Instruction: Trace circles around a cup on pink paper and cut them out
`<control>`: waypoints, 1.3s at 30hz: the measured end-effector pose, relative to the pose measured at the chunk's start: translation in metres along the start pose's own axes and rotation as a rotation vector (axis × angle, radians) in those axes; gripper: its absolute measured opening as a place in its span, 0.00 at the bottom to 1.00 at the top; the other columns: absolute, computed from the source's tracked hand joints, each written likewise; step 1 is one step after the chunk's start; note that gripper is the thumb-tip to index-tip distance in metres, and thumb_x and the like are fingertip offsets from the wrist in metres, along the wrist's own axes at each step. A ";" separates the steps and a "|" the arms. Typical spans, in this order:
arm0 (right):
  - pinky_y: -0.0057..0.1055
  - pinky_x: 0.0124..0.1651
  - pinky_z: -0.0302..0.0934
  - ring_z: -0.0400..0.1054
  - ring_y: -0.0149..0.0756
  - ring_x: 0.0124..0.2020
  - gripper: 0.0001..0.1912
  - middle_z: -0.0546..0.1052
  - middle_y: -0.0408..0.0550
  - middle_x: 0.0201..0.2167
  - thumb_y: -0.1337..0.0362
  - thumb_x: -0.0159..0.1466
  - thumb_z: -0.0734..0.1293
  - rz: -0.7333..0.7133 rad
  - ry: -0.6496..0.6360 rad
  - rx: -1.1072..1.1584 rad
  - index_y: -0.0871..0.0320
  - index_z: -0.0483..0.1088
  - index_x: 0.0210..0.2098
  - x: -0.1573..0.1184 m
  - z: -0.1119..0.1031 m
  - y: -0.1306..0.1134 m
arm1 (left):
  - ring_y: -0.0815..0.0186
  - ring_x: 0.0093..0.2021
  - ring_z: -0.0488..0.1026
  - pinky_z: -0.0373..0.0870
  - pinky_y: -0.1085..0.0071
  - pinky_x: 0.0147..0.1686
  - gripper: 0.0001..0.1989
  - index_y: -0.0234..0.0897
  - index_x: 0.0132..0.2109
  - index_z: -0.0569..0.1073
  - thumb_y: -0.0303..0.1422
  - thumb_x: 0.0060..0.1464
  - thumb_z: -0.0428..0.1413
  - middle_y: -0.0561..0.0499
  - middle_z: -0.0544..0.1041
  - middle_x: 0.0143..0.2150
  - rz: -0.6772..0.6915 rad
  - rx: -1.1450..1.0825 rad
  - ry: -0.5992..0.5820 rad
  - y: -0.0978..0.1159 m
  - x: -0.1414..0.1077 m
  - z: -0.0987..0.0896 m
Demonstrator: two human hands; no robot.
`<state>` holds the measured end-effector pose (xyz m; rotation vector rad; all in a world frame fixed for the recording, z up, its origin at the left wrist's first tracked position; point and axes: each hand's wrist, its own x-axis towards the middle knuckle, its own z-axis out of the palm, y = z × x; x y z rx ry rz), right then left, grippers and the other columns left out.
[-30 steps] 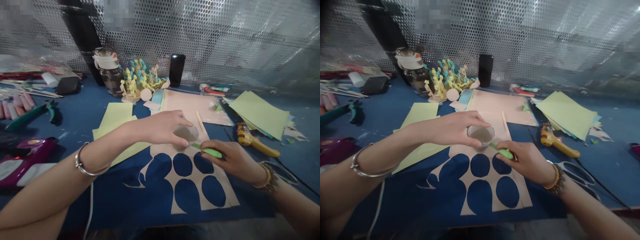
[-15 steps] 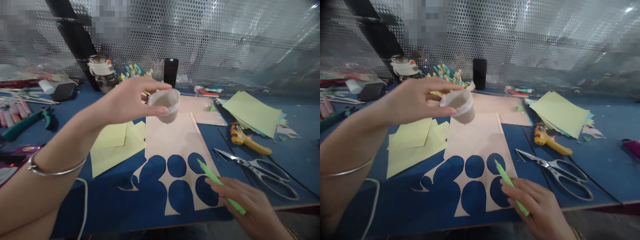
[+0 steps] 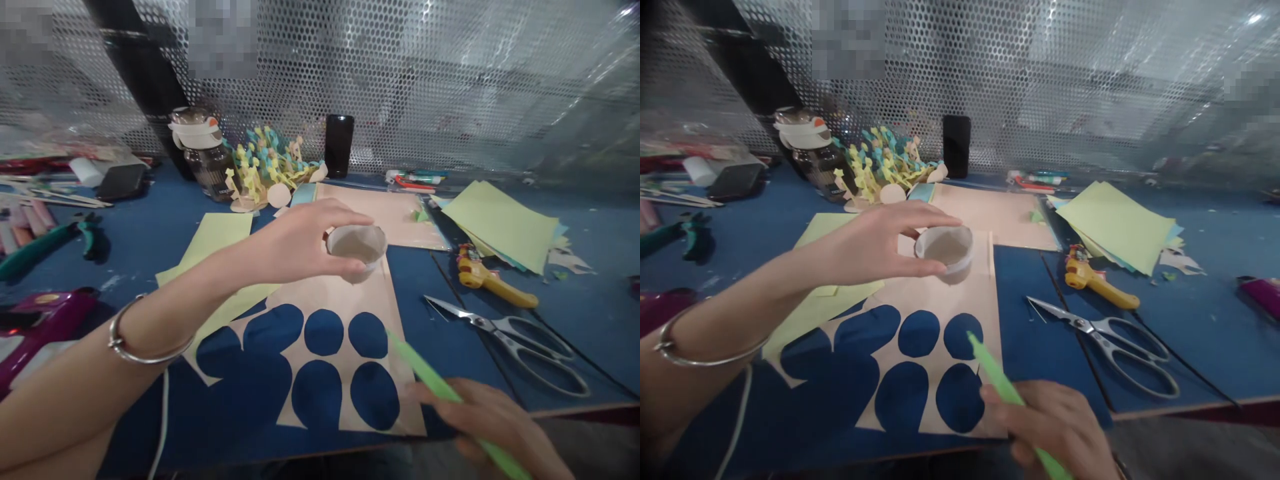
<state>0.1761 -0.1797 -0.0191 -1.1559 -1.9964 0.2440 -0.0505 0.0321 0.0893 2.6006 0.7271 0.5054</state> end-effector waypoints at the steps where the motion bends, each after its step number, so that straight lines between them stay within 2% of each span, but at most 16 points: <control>1: 0.41 0.34 0.75 0.77 0.45 0.35 0.19 0.81 0.48 0.38 0.67 0.64 0.60 0.076 0.126 0.035 0.45 0.66 0.54 -0.002 0.000 0.002 | 0.55 0.57 0.65 0.63 0.63 0.53 0.27 0.43 0.57 0.68 0.45 0.51 0.57 0.48 0.69 0.59 0.011 -0.011 -0.015 0.002 0.001 0.005; 3: 0.44 0.32 0.73 0.76 0.45 0.29 0.15 0.80 0.48 0.33 0.66 0.64 0.60 0.263 0.339 0.105 0.47 0.70 0.49 -0.004 0.004 0.006 | 0.56 0.56 0.65 0.62 0.64 0.53 0.28 0.43 0.58 0.68 0.46 0.52 0.57 0.47 0.69 0.59 0.032 -0.041 -0.028 0.003 0.003 0.013; 5: 0.41 0.26 0.71 0.73 0.41 0.24 0.12 0.79 0.49 0.30 0.66 0.65 0.60 0.409 0.437 0.219 0.51 0.71 0.45 -0.004 0.010 0.010 | 0.56 0.56 0.66 0.62 0.65 0.52 0.29 0.43 0.58 0.68 0.48 0.51 0.57 0.48 0.70 0.58 0.053 -0.078 -0.046 0.003 0.007 0.021; 9: 0.34 0.22 0.67 0.71 0.36 0.21 0.11 0.77 0.49 0.28 0.66 0.66 0.59 0.456 0.596 0.420 0.55 0.71 0.44 -0.002 0.016 0.015 | 0.56 0.56 0.65 0.61 0.65 0.53 0.30 0.42 0.58 0.68 0.50 0.50 0.57 0.47 0.70 0.57 0.083 -0.102 -0.121 0.002 0.018 0.035; 13: 0.34 0.23 0.67 0.71 0.36 0.22 0.11 0.77 0.49 0.29 0.68 0.65 0.60 0.480 0.593 0.459 0.56 0.71 0.44 -0.005 0.015 0.015 | 0.57 0.56 0.65 0.59 0.65 0.52 0.31 0.40 0.58 0.68 0.51 0.51 0.56 0.46 0.69 0.57 0.079 -0.098 -0.205 0.000 0.023 0.040; 16: 0.35 0.23 0.67 0.71 0.36 0.22 0.11 0.78 0.49 0.30 0.67 0.65 0.60 0.495 0.578 0.417 0.55 0.71 0.44 -0.007 0.015 0.015 | 0.57 0.57 0.64 0.58 0.67 0.53 0.31 0.41 0.59 0.67 0.51 0.51 0.55 0.46 0.67 0.59 0.077 -0.102 -0.219 0.000 0.023 0.037; 21: 0.37 0.26 0.68 0.72 0.37 0.23 0.10 0.78 0.49 0.30 0.66 0.65 0.61 0.477 0.550 0.365 0.56 0.71 0.45 -0.007 0.016 0.014 | 0.58 0.59 0.62 0.56 0.68 0.55 0.27 0.42 0.59 0.66 0.48 0.56 0.51 0.47 0.65 0.61 0.097 -0.114 -0.247 -0.001 0.021 0.034; 32: 0.33 0.26 0.66 0.72 0.35 0.25 0.11 0.78 0.49 0.30 0.70 0.65 0.60 0.467 0.545 0.361 0.60 0.70 0.46 -0.010 0.016 0.015 | 0.59 0.55 0.65 0.59 0.68 0.51 0.25 0.44 0.57 0.69 0.48 0.55 0.53 0.49 0.69 0.56 0.091 -0.094 -0.206 -0.002 0.020 0.036; 39: 0.35 0.26 0.67 0.71 0.36 0.25 0.11 0.77 0.49 0.29 0.66 0.65 0.61 0.446 0.528 0.298 0.59 0.72 0.44 -0.006 0.016 0.014 | 0.58 0.53 0.67 0.60 0.69 0.48 0.27 0.44 0.57 0.69 0.49 0.53 0.54 0.49 0.70 0.55 0.067 -0.100 -0.217 0.000 0.020 0.034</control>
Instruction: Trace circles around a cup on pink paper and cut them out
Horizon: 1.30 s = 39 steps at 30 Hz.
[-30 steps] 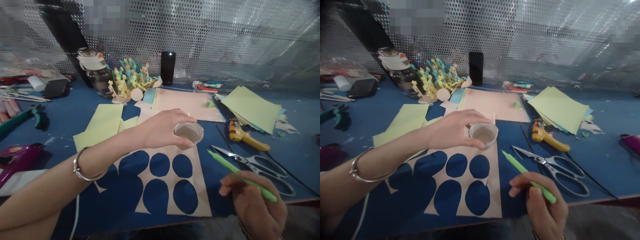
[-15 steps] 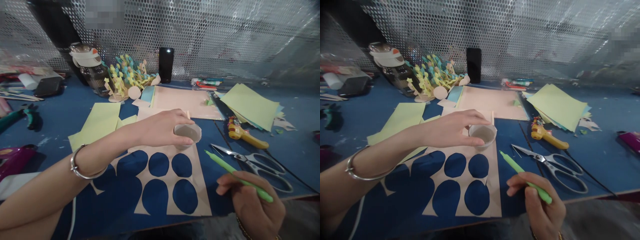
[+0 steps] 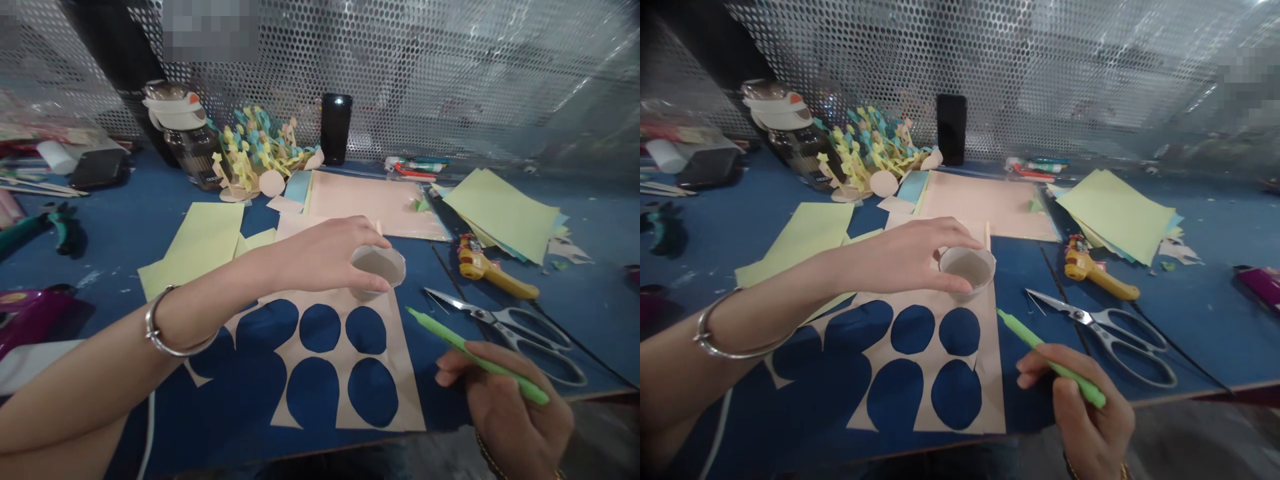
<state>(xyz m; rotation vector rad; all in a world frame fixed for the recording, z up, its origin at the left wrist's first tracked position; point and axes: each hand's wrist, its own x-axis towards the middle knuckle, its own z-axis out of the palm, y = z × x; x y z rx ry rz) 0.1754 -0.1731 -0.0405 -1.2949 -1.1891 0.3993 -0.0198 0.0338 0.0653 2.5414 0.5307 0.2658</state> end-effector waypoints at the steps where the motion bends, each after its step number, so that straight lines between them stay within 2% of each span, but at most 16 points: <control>1: 0.36 0.27 0.67 0.71 0.37 0.26 0.11 0.77 0.49 0.30 0.66 0.65 0.60 -0.017 -0.028 -0.010 0.59 0.72 0.44 0.003 0.000 -0.002 | 0.58 0.52 0.67 0.60 0.69 0.48 0.26 0.44 0.57 0.69 0.49 0.53 0.54 0.49 0.70 0.54 0.002 -0.001 0.002 0.000 0.000 0.000; 5: 0.33 0.31 0.68 0.72 0.36 0.30 0.12 0.77 0.47 0.31 0.65 0.66 0.60 -0.111 -0.244 -0.118 0.55 0.72 0.46 0.022 -0.002 -0.018 | 0.59 0.51 0.68 0.61 0.69 0.46 0.26 0.42 0.56 0.70 0.49 0.53 0.55 0.49 0.71 0.53 0.012 -0.008 0.013 0.000 0.001 0.001; 8: 0.27 0.34 0.68 0.73 0.33 0.34 0.11 0.77 0.44 0.33 0.65 0.66 0.61 -0.176 -0.402 -0.342 0.52 0.71 0.46 0.040 0.002 -0.031 | 0.59 0.50 0.68 0.62 0.69 0.46 0.26 0.42 0.55 0.70 0.48 0.52 0.56 0.49 0.72 0.51 0.008 -0.016 0.024 -0.001 0.001 0.002; 13: 0.27 0.39 0.68 0.72 0.34 0.39 0.10 0.77 0.47 0.38 0.68 0.64 0.64 -0.458 -0.576 -0.520 0.56 0.70 0.45 0.057 0.026 -0.040 | 0.59 0.49 0.68 0.62 0.69 0.45 0.26 0.41 0.55 0.70 0.47 0.52 0.56 0.48 0.72 0.51 0.020 -0.035 0.028 -0.002 0.000 0.002; 16: 0.30 0.37 0.68 0.73 0.35 0.38 0.11 0.77 0.49 0.38 0.68 0.63 0.65 -0.556 -0.611 -0.562 0.58 0.70 0.46 0.059 0.041 -0.041 | 0.59 0.49 0.68 0.63 0.69 0.44 0.26 0.40 0.55 0.71 0.47 0.52 0.56 0.47 0.72 0.51 0.034 -0.036 0.029 -0.003 0.000 0.003; 21: 0.32 0.36 0.68 0.73 0.35 0.37 0.11 0.78 0.49 0.37 0.68 0.63 0.66 -0.622 -0.635 -0.611 0.58 0.71 0.46 0.062 0.055 -0.041 | 0.58 0.51 0.68 0.62 0.68 0.48 0.25 0.39 0.54 0.71 0.46 0.51 0.56 0.47 0.72 0.52 0.048 -0.037 0.046 -0.004 0.000 0.004; 29: 0.33 0.37 0.67 0.73 0.36 0.36 0.11 0.79 0.47 0.37 0.67 0.62 0.67 -0.701 -0.636 -0.666 0.58 0.70 0.45 0.061 0.059 -0.039 | 0.59 0.49 0.69 0.63 0.68 0.46 0.25 0.38 0.53 0.72 0.47 0.52 0.56 0.46 0.72 0.50 0.075 -0.031 0.051 -0.007 0.000 0.006; 35: 0.34 0.38 0.67 0.74 0.38 0.38 0.13 0.79 0.49 0.39 0.66 0.63 0.65 -0.693 -0.678 -0.746 0.58 0.69 0.48 0.063 0.062 -0.037 | 0.58 0.49 0.69 0.63 0.68 0.44 0.26 0.38 0.53 0.72 0.48 0.52 0.55 0.46 0.72 0.50 0.083 -0.028 0.058 -0.009 0.001 0.008; 39: 0.34 0.38 0.68 0.74 0.38 0.37 0.10 0.79 0.49 0.38 0.66 0.64 0.64 -0.673 -0.684 -0.742 0.59 0.70 0.45 0.063 0.061 -0.038 | 0.58 0.49 0.69 0.63 0.67 0.45 0.26 0.39 0.53 0.72 0.48 0.52 0.55 0.46 0.72 0.51 0.069 -0.039 0.036 -0.009 0.000 0.006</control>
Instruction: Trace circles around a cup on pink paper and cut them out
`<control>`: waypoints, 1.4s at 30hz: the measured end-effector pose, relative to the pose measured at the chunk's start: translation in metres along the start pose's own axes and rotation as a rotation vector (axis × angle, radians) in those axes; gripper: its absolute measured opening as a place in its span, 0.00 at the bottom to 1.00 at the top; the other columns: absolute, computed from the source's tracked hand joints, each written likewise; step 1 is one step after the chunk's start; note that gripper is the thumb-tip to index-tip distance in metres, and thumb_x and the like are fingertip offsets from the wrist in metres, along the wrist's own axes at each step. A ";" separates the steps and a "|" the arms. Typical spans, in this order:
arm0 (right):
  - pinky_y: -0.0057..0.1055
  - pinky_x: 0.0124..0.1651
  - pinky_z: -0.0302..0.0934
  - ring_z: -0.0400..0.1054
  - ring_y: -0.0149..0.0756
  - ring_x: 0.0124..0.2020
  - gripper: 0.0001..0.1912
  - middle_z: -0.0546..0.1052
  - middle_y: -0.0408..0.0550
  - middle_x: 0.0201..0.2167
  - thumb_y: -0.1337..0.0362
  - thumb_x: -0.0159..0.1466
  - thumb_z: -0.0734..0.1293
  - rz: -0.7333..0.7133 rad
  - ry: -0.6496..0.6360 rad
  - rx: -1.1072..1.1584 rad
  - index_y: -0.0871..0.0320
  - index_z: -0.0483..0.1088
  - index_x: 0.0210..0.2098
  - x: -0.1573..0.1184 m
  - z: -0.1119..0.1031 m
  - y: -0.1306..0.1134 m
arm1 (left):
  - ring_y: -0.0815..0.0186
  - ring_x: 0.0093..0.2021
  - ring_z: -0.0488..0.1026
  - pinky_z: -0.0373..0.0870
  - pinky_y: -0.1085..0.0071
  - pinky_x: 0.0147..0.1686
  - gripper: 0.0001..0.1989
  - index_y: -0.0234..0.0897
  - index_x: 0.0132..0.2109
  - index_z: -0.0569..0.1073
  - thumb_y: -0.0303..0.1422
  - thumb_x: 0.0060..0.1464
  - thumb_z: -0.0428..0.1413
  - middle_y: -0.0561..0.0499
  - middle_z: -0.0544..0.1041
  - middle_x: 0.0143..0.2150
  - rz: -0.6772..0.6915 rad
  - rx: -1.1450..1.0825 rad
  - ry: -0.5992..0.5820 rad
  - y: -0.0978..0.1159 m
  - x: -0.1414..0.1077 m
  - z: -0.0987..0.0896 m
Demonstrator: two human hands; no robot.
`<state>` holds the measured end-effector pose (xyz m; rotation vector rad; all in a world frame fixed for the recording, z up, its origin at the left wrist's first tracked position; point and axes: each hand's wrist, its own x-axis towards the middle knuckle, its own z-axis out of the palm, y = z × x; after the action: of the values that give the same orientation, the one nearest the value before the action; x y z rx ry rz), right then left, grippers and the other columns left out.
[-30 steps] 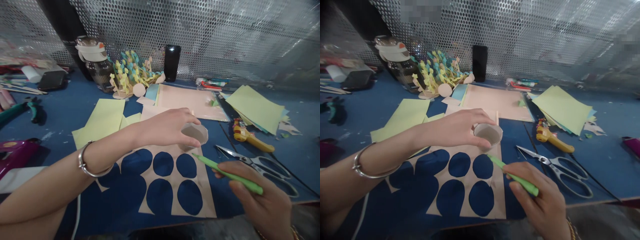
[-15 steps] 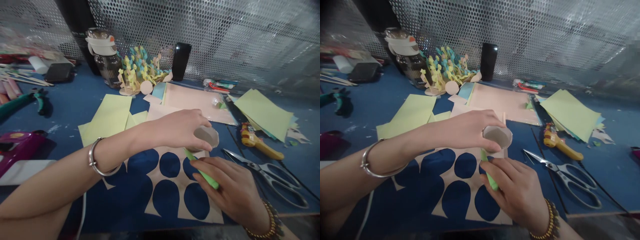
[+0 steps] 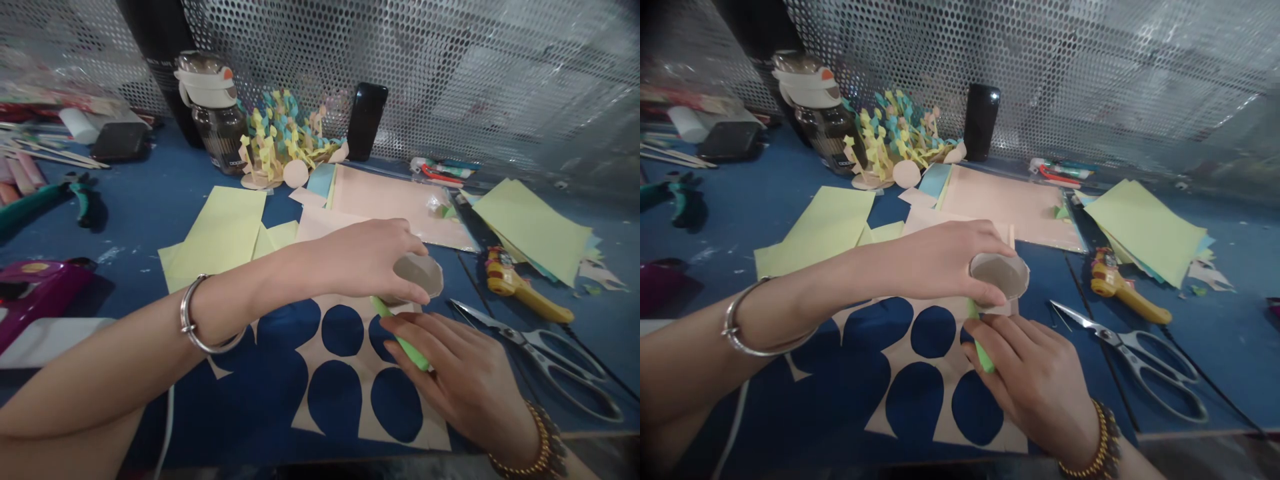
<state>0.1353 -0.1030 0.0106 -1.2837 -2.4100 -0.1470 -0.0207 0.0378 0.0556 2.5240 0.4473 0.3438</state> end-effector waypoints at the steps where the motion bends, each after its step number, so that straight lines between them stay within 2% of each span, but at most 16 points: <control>1: 0.34 0.38 0.68 0.74 0.38 0.36 0.09 0.79 0.49 0.37 0.66 0.64 0.64 0.010 0.005 0.007 0.59 0.70 0.44 -0.001 -0.001 0.000 | 0.57 0.49 0.69 0.63 0.67 0.45 0.26 0.39 0.53 0.72 0.48 0.52 0.55 0.46 0.72 0.51 -0.001 0.000 -0.003 0.000 0.000 0.000; 7: 0.32 0.35 0.67 0.74 0.37 0.36 0.09 0.79 0.48 0.37 0.66 0.64 0.64 0.061 -0.009 0.091 0.57 0.70 0.44 -0.010 -0.007 0.009 | 0.57 0.49 0.68 0.63 0.67 0.45 0.26 0.38 0.54 0.71 0.48 0.52 0.55 0.45 0.72 0.51 -0.006 -0.003 -0.004 0.001 -0.001 -0.002; 10: 0.30 0.36 0.68 0.74 0.36 0.38 0.10 0.78 0.47 0.38 0.66 0.64 0.63 0.097 -0.048 0.157 0.55 0.69 0.46 -0.018 -0.010 0.020 | 0.58 0.50 0.68 0.63 0.67 0.46 0.26 0.39 0.55 0.71 0.47 0.52 0.55 0.46 0.71 0.51 -0.008 -0.010 -0.003 0.002 -0.001 -0.002; 16: 0.27 0.35 0.70 0.75 0.35 0.35 0.08 0.79 0.44 0.36 0.63 0.64 0.63 0.212 -0.100 0.285 0.51 0.70 0.43 -0.025 -0.020 0.044 | 0.58 0.52 0.67 0.62 0.68 0.48 0.26 0.38 0.55 0.71 0.47 0.52 0.55 0.46 0.71 0.53 -0.016 -0.016 -0.008 0.003 -0.001 -0.003; 21: 0.22 0.29 0.71 0.76 0.34 0.28 0.06 0.80 0.44 0.31 0.62 0.64 0.64 0.324 -0.094 0.387 0.51 0.73 0.39 -0.022 -0.025 0.064 | 0.57 0.51 0.68 0.62 0.67 0.47 0.26 0.38 0.55 0.70 0.47 0.52 0.55 0.45 0.71 0.52 -0.016 -0.017 -0.011 0.003 -0.002 -0.003; 27: 0.19 0.26 0.71 0.75 0.34 0.25 0.07 0.79 0.49 0.27 0.64 0.64 0.64 0.407 -0.141 0.642 0.55 0.74 0.40 -0.019 -0.024 0.097 | 0.57 0.50 0.68 0.62 0.68 0.46 0.27 0.38 0.55 0.70 0.48 0.52 0.55 0.46 0.71 0.52 -0.025 -0.024 -0.010 0.003 -0.002 -0.001; 34: 0.20 0.25 0.69 0.73 0.31 0.23 0.09 0.77 0.48 0.24 0.63 0.65 0.63 0.474 -0.245 0.792 0.58 0.73 0.39 0.000 -0.023 0.123 | 0.58 0.49 0.68 0.62 0.68 0.44 0.27 0.39 0.55 0.70 0.49 0.53 0.54 0.46 0.71 0.52 -0.014 -0.018 -0.008 0.002 -0.002 -0.001; 42: 0.19 0.24 0.64 0.70 0.25 0.21 0.12 0.76 0.43 0.23 0.60 0.64 0.62 0.503 -0.314 0.794 0.61 0.72 0.33 0.040 -0.017 0.132 | 0.57 0.49 0.69 0.63 0.66 0.45 0.26 0.40 0.53 0.72 0.49 0.53 0.54 0.46 0.71 0.52 -0.020 -0.015 -0.014 0.001 -0.001 -0.001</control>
<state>0.2285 -0.0010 0.0290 -1.4905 -1.9171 1.0989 -0.0221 0.0369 0.0562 2.5040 0.4622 0.3202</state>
